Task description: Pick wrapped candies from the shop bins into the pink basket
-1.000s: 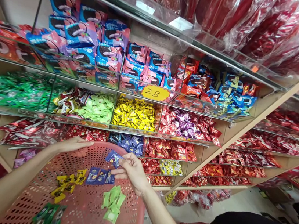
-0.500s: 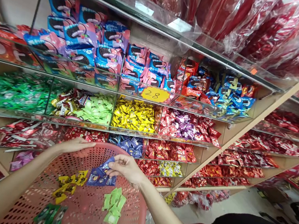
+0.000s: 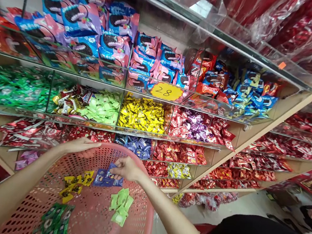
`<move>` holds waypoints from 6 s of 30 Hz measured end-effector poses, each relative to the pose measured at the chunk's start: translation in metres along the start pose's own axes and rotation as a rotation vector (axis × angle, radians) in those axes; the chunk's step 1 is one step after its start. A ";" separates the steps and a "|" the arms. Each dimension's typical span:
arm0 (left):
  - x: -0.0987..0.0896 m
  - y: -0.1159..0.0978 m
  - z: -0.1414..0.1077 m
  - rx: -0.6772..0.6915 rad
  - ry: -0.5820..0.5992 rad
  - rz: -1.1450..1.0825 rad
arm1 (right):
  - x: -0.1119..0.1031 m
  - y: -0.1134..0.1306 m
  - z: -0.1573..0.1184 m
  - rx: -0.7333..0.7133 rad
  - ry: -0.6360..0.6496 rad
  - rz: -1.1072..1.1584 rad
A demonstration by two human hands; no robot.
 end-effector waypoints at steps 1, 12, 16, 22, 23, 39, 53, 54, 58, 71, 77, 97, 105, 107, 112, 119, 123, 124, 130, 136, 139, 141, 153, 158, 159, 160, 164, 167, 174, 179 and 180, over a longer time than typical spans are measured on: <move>0.000 -0.001 0.000 0.002 0.001 -0.008 | 0.002 -0.004 0.006 0.025 0.004 -0.062; -0.005 0.001 0.000 0.073 -0.048 0.055 | 0.022 -0.024 0.053 0.171 0.129 -0.559; -0.005 0.004 -0.002 0.044 -0.029 0.012 | 0.024 -0.024 0.058 0.162 0.004 -0.937; 0.004 0.003 -0.003 -0.011 0.022 -0.088 | 0.032 -0.027 0.051 0.156 -0.136 -1.128; 0.004 0.003 -0.002 -0.017 0.018 -0.076 | 0.034 -0.024 0.049 0.137 -0.159 -1.167; 0.003 -0.003 -0.008 0.020 0.007 -0.006 | -0.124 -0.012 0.008 0.236 -0.692 -0.979; -0.008 0.004 -0.031 0.014 -0.087 -0.003 | -0.139 -0.052 0.039 0.361 -0.628 -1.077; -0.008 0.003 -0.032 0.007 -0.086 -0.007 | -0.138 -0.053 0.039 0.361 -0.627 -1.082; -0.006 -0.001 -0.031 0.019 -0.068 -0.046 | -0.136 -0.054 0.039 0.353 -0.640 -1.097; -0.014 0.010 -0.035 0.046 -0.099 -0.055 | -0.120 -0.026 -0.002 0.046 -0.818 -1.006; -0.013 0.009 -0.031 0.057 -0.076 -0.046 | -0.093 -0.005 -0.057 -0.206 -0.809 -0.699; -0.007 0.006 -0.029 0.082 -0.061 -0.002 | 0.039 0.004 -0.069 -0.257 -0.117 1.070; -0.002 0.012 -0.016 0.026 -0.044 0.018 | 0.040 -0.015 -0.068 -0.290 -0.195 1.123; 0.000 0.012 -0.012 0.012 -0.026 0.010 | 0.039 -0.019 -0.070 -0.284 -0.231 1.083; 0.003 0.003 -0.012 0.021 -0.010 0.001 | 0.039 -0.031 -0.068 -0.126 -0.277 0.972; -0.002 0.000 -0.008 0.060 -0.031 0.043 | 0.050 -0.052 -0.045 0.137 -0.235 0.656; -0.003 -0.001 -0.009 0.086 -0.035 0.031 | 0.061 -0.062 -0.023 0.295 -0.162 0.476; -0.003 -0.002 -0.011 0.089 -0.036 0.032 | 0.064 -0.064 -0.017 0.339 -0.157 0.449; -0.004 -0.013 -0.024 0.075 -0.068 0.053 | 0.078 -0.065 0.009 0.444 -0.223 0.350; -0.002 -0.012 -0.026 0.087 -0.067 0.037 | 0.084 -0.074 0.014 0.417 -0.292 0.390; -0.001 -0.008 -0.022 0.089 -0.064 0.041 | 0.087 -0.085 0.015 0.419 -0.265 0.419; 0.002 -0.009 -0.020 0.088 -0.057 0.050 | 0.087 -0.092 0.016 0.408 -0.275 0.417; 0.008 -0.012 -0.017 0.056 -0.039 0.061 | 0.077 -0.097 0.011 0.359 -0.326 -0.258; 0.006 -0.009 -0.019 0.059 -0.044 0.067 | 0.059 -0.050 -0.001 0.360 -0.386 -0.723; 0.006 -0.011 -0.021 0.065 -0.045 0.068 | 0.052 -0.040 -0.003 0.375 -0.408 -0.800; 0.006 -0.012 -0.023 0.070 -0.046 0.067 | 0.045 -0.032 -0.007 0.398 -0.436 -0.866; 0.007 -0.013 -0.024 0.060 -0.052 0.054 | 0.020 -0.023 -0.017 0.542 -0.458 -0.984; 0.010 -0.010 -0.018 0.020 -0.036 0.069 | 0.020 -0.036 -0.018 0.600 -0.364 -0.959; 0.015 -0.007 -0.007 0.015 -0.013 0.102 | 0.032 -0.053 -0.014 0.568 -0.315 -0.928; 0.017 -0.003 -0.005 0.030 -0.013 0.101 | 0.039 -0.053 -0.014 0.521 -0.330 -0.915; 0.017 -0.002 -0.005 0.037 -0.011 0.098 | 0.040 -0.052 -0.014 0.527 -0.340 -0.925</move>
Point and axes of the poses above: each hand's wrist, its own z-axis towards the middle knuckle, its own x-axis out of the palm, y = z × x, the point moved 5 cm from there along z, towards the middle knuckle, and after that the axes turned 11 degrees about y, right-handed, at the moved point
